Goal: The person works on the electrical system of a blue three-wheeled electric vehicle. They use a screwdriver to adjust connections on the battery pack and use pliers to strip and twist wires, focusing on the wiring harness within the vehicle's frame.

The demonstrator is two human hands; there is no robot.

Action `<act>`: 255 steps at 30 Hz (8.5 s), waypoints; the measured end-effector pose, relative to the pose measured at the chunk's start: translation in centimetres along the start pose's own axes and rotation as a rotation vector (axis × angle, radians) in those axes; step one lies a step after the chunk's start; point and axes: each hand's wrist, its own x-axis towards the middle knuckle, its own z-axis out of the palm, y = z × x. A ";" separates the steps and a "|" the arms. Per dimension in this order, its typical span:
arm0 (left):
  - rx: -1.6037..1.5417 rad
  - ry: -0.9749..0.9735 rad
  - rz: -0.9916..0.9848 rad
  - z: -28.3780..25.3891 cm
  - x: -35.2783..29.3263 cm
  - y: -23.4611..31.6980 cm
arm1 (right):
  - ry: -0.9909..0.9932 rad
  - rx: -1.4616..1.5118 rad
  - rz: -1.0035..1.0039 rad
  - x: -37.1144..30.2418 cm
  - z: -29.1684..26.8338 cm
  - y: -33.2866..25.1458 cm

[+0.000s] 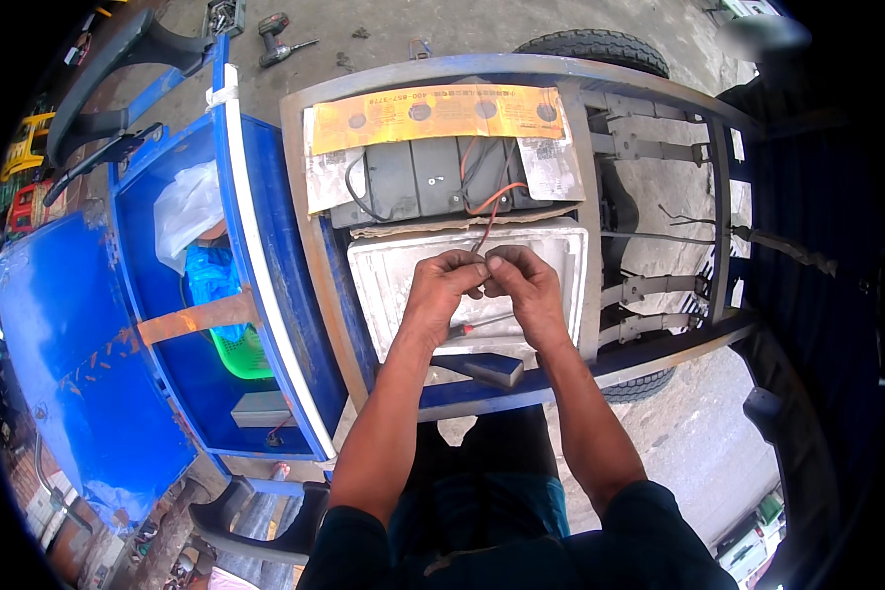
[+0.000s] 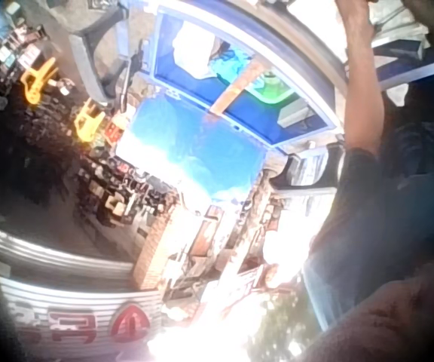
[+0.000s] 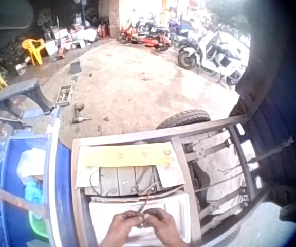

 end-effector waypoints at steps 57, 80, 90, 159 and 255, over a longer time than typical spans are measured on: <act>-0.108 0.012 0.007 -0.8 0.5 -0.9 | -0.112 -0.814 -0.626 0.2 -1.4 -1.5; 0.105 -0.092 0.112 -1.8 -0.3 -1.2 | -0.091 -0.943 -0.736 -1.1 -1.0 -0.5; 0.218 -0.124 0.142 -1.6 -1.0 -1.2 | -0.016 0.598 0.589 -1.9 0.0 -0.3; 0.372 -0.168 0.034 -1.8 -0.9 -1.4 | -0.020 -0.894 -0.615 -1.5 -2.4 1.1; 0.344 -0.347 -0.019 -5.6 -2.2 -2.8 | -0.421 -0.314 0.621 -0.4 -1.9 -0.5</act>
